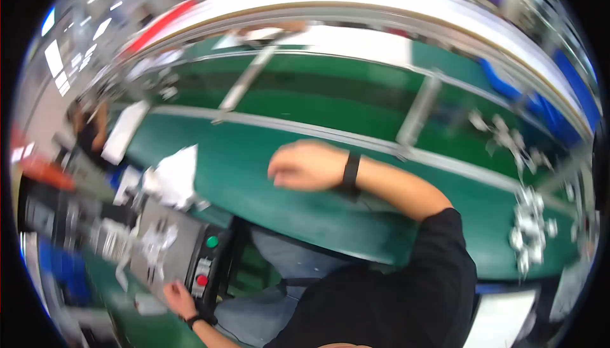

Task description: The person picks up a charger and a plastic bag, places the charger inside the bag, and positions it on the machine to be sealed. After pressing the buttons, they remove the packaged charger and place it on the conveyor belt, repeating the process.

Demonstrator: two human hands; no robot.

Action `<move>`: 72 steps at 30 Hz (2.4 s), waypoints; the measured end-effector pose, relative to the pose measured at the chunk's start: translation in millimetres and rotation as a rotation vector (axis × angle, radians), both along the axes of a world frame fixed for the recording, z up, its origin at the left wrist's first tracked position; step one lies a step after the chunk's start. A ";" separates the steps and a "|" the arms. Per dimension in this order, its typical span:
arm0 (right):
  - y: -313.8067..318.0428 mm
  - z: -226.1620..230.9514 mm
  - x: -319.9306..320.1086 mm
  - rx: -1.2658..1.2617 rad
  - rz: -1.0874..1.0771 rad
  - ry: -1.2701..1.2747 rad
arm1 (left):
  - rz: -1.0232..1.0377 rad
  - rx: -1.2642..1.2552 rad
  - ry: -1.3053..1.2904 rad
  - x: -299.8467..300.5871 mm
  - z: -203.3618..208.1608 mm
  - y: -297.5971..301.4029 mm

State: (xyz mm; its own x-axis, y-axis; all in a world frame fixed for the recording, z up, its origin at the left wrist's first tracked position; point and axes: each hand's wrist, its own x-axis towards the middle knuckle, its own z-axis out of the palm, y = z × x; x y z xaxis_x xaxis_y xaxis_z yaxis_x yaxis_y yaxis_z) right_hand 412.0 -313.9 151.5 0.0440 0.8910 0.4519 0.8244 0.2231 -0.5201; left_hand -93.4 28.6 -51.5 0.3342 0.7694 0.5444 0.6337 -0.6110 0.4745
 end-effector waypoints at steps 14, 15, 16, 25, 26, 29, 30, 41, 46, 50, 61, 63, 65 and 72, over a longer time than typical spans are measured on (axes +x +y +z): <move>124.1 79.7 -155.1 0.576 0.938 0.358 | 0.177 0.317 -0.004 -81.9 290.6 -211.2; 126.0 80.3 -141.7 0.573 0.949 0.359 | 0.226 0.373 0.025 -84.4 318.9 -221.3; 132.9 78.2 -129.0 0.535 0.858 0.346 | 0.214 0.464 0.064 -88.2 345.0 -228.5; 207.5 29.3 -103.5 0.316 0.519 0.826 | 0.010 0.981 0.399 21.7 535.8 -119.1; 218.6 23.9 -97.2 0.333 0.492 0.856 | -0.043 0.895 0.101 63.1 499.3 -114.8; 232.6 8.2 -85.7 0.342 0.468 0.811 | -0.534 0.642 -0.142 115.2 377.2 -143.1; 232.1 -1.2 -87.3 0.318 0.443 0.732 | -0.721 0.449 -0.360 144.5 320.1 -149.0; 242.3 -34.6 -110.6 0.142 0.407 0.668 | -1.958 0.065 -0.776 319.7 184.4 -323.8; 241.8 -85.2 -141.3 -0.146 0.527 0.782 | -1.856 0.085 -0.687 252.1 249.4 -327.2; 239.4 -86.8 -170.4 -0.271 0.618 0.499 | -1.931 0.027 -0.593 218.3 236.9 -304.3; 101.4 73.2 -180.9 0.801 0.780 0.911 | -0.262 -0.268 -0.341 65.2 96.2 -138.1; 91.0 73.4 -204.3 0.924 0.773 1.194 | -0.068 -0.143 -0.082 36.7 78.9 -119.8; 93.1 69.0 -192.6 0.922 0.875 1.244 | -0.004 -0.137 -0.095 26.9 63.6 -104.8; 78.1 9.2 -125.1 -0.994 2.323 2.179 | 0.047 -0.033 0.006 49.8 54.2 -88.1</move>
State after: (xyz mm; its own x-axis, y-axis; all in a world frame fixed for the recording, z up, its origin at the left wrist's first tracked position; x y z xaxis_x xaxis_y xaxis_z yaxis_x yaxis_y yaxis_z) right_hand 286.9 -235.8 160.7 -0.5015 0.2365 0.8322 -0.4398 -0.8980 -0.0098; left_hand -43.5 -59.5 2.7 0.3007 0.8018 0.5164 0.6638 -0.5647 0.4903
